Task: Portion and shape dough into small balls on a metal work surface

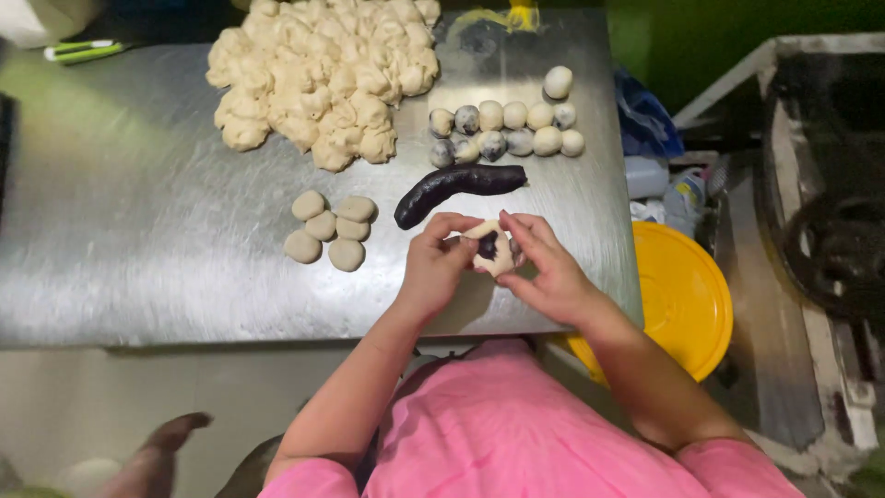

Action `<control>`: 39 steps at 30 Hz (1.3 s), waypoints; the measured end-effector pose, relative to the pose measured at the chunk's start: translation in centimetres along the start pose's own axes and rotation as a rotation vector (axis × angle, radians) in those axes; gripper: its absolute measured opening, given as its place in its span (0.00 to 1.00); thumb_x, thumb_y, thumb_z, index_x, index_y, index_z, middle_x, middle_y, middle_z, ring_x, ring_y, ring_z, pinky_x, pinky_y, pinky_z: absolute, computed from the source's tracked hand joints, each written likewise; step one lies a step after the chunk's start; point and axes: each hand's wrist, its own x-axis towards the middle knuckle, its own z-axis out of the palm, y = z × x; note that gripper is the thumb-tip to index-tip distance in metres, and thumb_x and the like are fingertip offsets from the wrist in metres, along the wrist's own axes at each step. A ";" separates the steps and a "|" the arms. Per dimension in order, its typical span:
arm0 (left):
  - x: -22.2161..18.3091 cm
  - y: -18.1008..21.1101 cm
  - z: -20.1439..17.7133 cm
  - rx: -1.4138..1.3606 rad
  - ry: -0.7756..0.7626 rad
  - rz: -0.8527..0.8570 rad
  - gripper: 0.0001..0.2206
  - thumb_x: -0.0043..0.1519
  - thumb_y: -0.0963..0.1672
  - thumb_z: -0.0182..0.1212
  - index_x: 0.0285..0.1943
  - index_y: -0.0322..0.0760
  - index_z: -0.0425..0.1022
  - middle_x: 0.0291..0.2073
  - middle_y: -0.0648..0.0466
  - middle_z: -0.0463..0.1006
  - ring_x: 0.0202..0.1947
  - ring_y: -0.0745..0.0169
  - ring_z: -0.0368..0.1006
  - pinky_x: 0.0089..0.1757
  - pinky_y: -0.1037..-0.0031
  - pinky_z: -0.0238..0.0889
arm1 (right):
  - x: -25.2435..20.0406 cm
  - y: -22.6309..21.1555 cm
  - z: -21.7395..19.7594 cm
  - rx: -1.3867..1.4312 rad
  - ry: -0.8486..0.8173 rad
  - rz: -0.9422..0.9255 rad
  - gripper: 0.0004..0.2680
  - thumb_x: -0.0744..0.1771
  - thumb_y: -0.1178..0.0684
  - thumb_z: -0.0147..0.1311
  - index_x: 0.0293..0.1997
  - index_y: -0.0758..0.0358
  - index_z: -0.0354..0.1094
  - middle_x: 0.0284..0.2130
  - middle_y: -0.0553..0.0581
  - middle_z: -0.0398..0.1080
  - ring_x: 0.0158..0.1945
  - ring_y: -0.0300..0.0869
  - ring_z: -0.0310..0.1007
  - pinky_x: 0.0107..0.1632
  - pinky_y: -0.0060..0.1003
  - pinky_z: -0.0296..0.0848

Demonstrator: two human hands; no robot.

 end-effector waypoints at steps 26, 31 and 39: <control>-2.7 -10.8 -5.2 1.153 -0.327 0.387 0.10 0.59 0.39 0.62 0.48 0.29 0.80 0.47 0.46 0.73 0.30 0.38 0.79 0.34 0.55 0.76 | -6.1 5.6 10.3 -0.745 0.144 0.138 0.04 0.66 0.55 0.57 0.41 0.57 0.75 0.38 0.53 0.71 0.37 0.50 0.75 0.37 0.42 0.74; -4.4 -12.3 -5.4 1.190 -0.033 0.443 0.12 0.64 0.44 0.63 0.55 0.36 0.82 0.41 0.53 0.76 0.38 0.52 0.78 0.37 0.69 0.73 | -8.5 3.2 9.0 -0.749 0.115 0.245 0.20 0.69 0.41 0.53 0.66 0.60 0.66 0.62 0.61 0.62 0.64 0.61 0.59 0.60 0.58 0.58; -4.0 -9.4 -2.5 1.472 0.068 0.380 0.20 0.69 0.50 0.52 0.68 0.41 0.71 0.56 0.51 0.68 0.57 0.42 0.60 0.50 0.53 0.58 | -2.8 8.2 2.5 -0.732 0.058 -0.054 0.14 0.71 0.41 0.51 0.56 0.57 0.75 0.51 0.60 0.74 0.51 0.57 0.73 0.53 0.57 0.66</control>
